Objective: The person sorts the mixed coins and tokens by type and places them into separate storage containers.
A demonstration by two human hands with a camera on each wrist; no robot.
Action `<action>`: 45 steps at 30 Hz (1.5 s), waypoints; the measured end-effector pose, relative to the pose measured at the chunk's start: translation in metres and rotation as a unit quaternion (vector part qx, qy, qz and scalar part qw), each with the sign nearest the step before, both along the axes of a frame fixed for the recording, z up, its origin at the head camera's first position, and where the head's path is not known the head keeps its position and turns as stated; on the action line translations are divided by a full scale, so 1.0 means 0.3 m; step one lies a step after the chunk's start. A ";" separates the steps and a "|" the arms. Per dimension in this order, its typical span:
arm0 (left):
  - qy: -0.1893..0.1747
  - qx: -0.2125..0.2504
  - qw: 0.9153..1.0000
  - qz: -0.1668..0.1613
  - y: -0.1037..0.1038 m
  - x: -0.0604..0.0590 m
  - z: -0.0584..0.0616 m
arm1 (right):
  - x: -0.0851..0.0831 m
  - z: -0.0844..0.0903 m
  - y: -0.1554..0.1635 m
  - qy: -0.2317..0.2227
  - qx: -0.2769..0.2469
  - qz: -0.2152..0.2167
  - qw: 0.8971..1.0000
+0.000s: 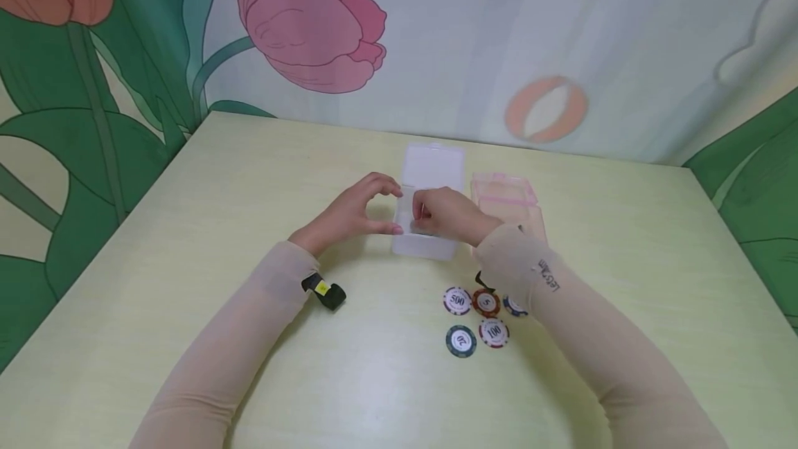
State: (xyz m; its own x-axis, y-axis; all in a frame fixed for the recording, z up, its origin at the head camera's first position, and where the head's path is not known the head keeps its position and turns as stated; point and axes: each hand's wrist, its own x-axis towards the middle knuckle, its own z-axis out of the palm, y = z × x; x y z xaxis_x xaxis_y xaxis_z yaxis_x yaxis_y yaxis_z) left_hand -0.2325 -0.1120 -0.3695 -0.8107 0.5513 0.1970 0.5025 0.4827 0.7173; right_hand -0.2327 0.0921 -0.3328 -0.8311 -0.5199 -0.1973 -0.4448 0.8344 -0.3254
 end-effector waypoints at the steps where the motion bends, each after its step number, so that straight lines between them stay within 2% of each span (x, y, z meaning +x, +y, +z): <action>1: 0.001 0.000 1.000 0.000 0.002 -0.002 0.000 | 0.000 -0.001 0.001 0.006 0.008 0.003 1.000; 10: 0.004 -0.008 1.000 0.001 0.011 -0.007 0.012 | -0.010 -0.003 -0.002 0.029 0.076 -0.001 0.997; 22: 0.006 -0.005 1.000 0.002 0.013 -0.007 0.021 | -0.011 0.010 -0.012 0.035 0.112 -0.009 0.993; 29: 0.005 -0.003 1.000 0.008 0.010 -0.002 0.018 | -0.007 0.014 -0.015 0.022 0.108 -0.009 0.994; 35: 0.013 0.000 1.000 0.009 0.008 -0.006 0.010 | 0.005 0.022 -0.008 0.029 0.096 -0.007 0.995; 45: 0.012 0.000 1.000 0.003 0.007 -0.004 -0.005 | 0.059 0.035 0.029 0.096 0.028 -0.003 0.995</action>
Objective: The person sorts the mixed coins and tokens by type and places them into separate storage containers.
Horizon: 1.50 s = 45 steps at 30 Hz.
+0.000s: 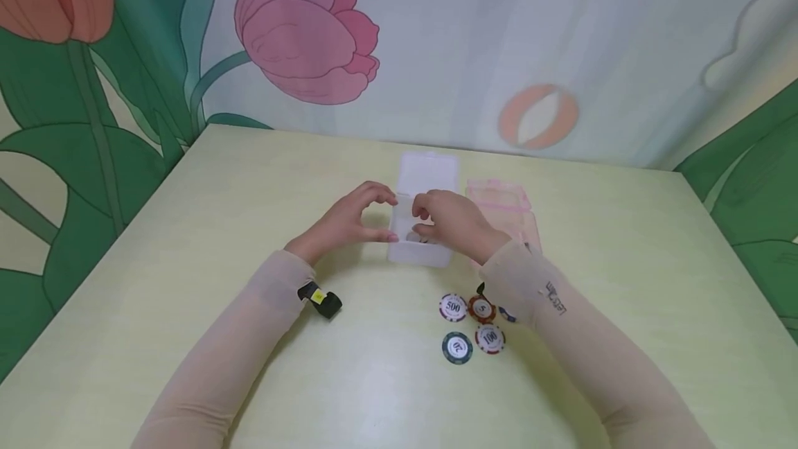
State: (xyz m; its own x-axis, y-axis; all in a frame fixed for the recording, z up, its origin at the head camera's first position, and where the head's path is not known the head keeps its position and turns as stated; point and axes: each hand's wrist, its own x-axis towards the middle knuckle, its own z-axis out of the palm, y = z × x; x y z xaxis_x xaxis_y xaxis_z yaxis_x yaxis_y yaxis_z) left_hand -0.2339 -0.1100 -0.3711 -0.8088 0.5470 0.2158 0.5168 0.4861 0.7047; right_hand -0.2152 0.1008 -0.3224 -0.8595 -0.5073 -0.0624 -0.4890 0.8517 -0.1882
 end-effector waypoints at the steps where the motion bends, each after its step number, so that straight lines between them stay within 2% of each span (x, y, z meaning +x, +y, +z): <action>1: -0.001 -0.001 1.000 0.000 0.001 0.000 0.000 | 0.007 0.000 0.006 0.008 -0.009 0.000 1.000; 5: -0.010 -0.009 1.000 0.001 0.001 0.000 0.001 | 0.030 -0.003 0.033 0.035 -0.032 0.001 0.999; 10: -0.031 -0.016 0.999 0.012 0.001 0.010 0.020 | 0.058 0.006 0.069 0.061 -0.054 0.009 0.997; 13: -0.020 -0.018 0.999 0.018 0.002 0.020 0.040 | 0.077 0.020 0.095 0.060 -0.070 0.005 0.996; 18: 0.023 -0.021 0.999 0.022 0.014 0.041 0.080 | 0.099 0.036 0.140 0.052 -0.098 -0.011 0.994; 21: 0.070 -0.022 0.997 0.017 0.035 0.063 0.098 | 0.109 0.036 0.167 0.063 -0.113 -0.013 0.992; 26: 0.176 -0.020 0.984 -0.010 0.085 0.108 0.118 | 0.126 0.026 0.216 0.075 -0.133 -0.026 0.988; 29: 0.214 -0.020 0.976 -0.031 0.113 0.135 0.126 | 0.133 0.015 0.249 0.073 -0.136 -0.045 0.987; 38: 0.298 -0.037 0.950 -0.087 0.201 0.207 0.104 | 0.160 -0.019 0.362 0.076 -0.138 -0.088 0.984; 45: 0.304 -0.071 0.943 -0.112 0.250 0.253 0.097 | 0.170 -0.036 0.437 0.068 -0.138 -0.121 0.981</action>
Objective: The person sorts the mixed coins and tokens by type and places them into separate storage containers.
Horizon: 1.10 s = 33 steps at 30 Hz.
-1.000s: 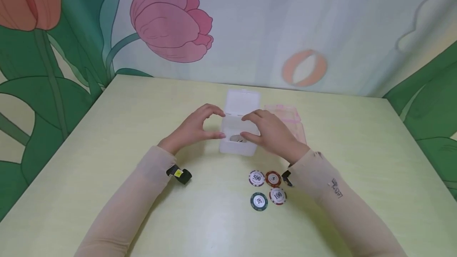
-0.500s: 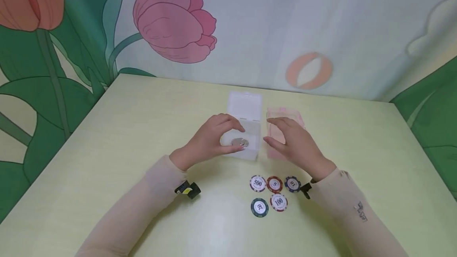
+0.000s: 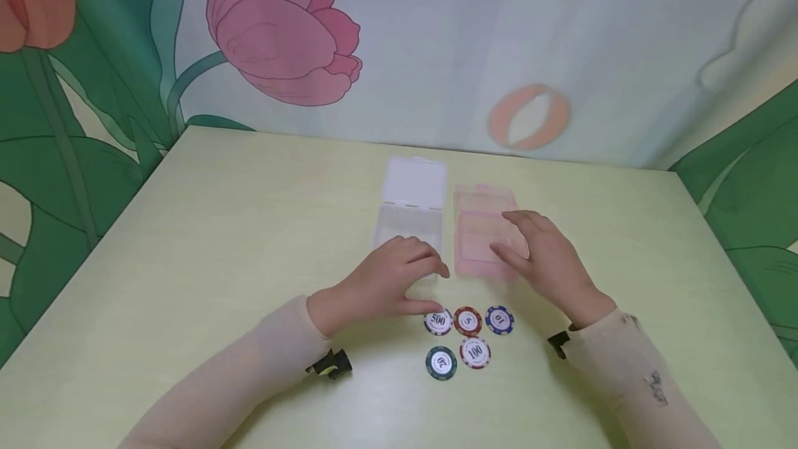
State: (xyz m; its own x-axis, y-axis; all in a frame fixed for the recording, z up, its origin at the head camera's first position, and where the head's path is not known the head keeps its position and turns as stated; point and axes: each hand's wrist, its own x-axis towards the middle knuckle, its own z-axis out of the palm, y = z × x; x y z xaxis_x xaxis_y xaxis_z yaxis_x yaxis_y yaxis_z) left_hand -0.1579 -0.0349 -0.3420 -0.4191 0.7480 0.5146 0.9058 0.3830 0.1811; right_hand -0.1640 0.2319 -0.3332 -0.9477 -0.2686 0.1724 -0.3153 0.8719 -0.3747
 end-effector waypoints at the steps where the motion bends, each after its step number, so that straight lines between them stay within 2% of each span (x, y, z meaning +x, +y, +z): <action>1: 0.003 -0.008 1.000 0.000 0.004 0.007 -0.001 | 0.001 -0.003 0.008 -0.002 0.000 -0.002 1.000; 4: -0.009 -0.030 1.000 -0.001 0.016 0.025 -0.006 | 0.003 -0.017 0.029 -0.008 0.001 -0.007 1.000; 7: -0.048 -0.060 0.997 0.005 0.029 0.041 -0.016 | 0.003 -0.033 0.045 -0.013 0.001 -0.007 1.000; 12: -0.118 -0.117 0.986 0.024 0.048 0.055 -0.026 | 0.007 -0.050 0.062 -0.016 0.000 -0.007 1.000; 19: -0.180 -0.165 0.968 0.051 0.056 0.060 -0.033 | 0.011 -0.052 0.082 -0.026 -0.002 -0.008 1.000; 24: -0.180 -0.195 0.963 0.051 0.065 0.059 -0.050 | 0.012 -0.055 0.099 -0.044 0.002 -0.007 0.999; 33: -0.141 -0.208 0.967 0.049 0.066 0.057 -0.090 | 0.006 -0.076 0.113 -0.045 0.002 0.006 0.999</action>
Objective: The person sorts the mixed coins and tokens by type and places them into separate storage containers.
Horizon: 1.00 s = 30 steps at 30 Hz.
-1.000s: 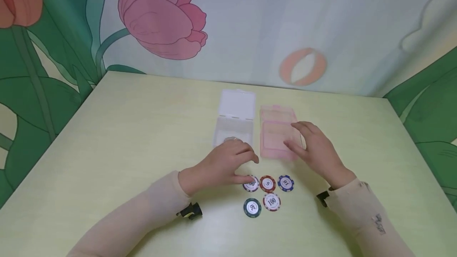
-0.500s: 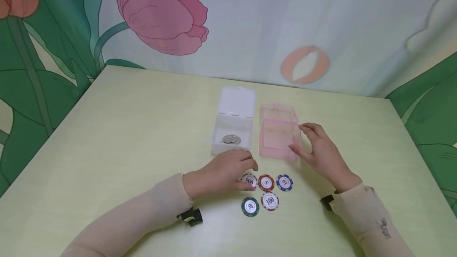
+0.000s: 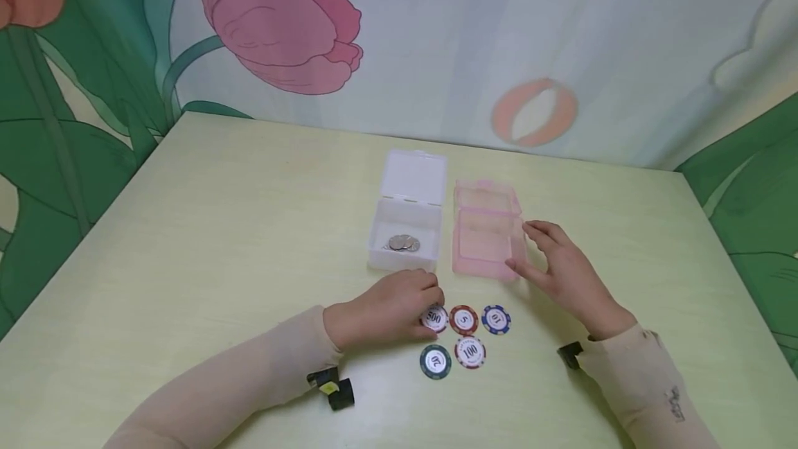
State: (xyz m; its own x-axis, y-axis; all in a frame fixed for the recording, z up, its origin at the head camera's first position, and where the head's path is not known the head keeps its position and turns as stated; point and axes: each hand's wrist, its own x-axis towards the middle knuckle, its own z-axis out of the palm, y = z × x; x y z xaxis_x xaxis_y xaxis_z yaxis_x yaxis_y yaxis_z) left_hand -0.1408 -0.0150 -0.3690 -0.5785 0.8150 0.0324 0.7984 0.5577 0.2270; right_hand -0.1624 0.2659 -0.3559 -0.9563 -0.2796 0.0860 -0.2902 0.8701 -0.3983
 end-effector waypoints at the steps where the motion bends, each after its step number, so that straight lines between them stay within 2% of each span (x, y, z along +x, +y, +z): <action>1: 0.001 -0.001 1.000 0.000 -0.001 0.001 -0.001 | 0.000 -0.001 0.000 -0.001 0.000 0.000 1.000; 7: 0.002 -0.010 1.000 0.007 -0.003 0.003 -0.007 | 0.001 0.004 -0.007 -0.007 0.001 -0.001 1.000; 14: -0.030 -0.001 0.999 0.021 0.005 0.000 -0.014 | 0.007 0.013 -0.004 -0.011 0.002 -0.006 1.000; 20: -0.038 0.003 0.999 0.031 0.009 0.003 -0.015 | 0.010 0.019 -0.007 -0.016 0.006 -0.008 1.000; 30: -0.028 -0.002 0.999 0.031 0.014 0.011 0.024 | 0.009 0.018 -0.004 -0.020 0.001 -0.005 1.000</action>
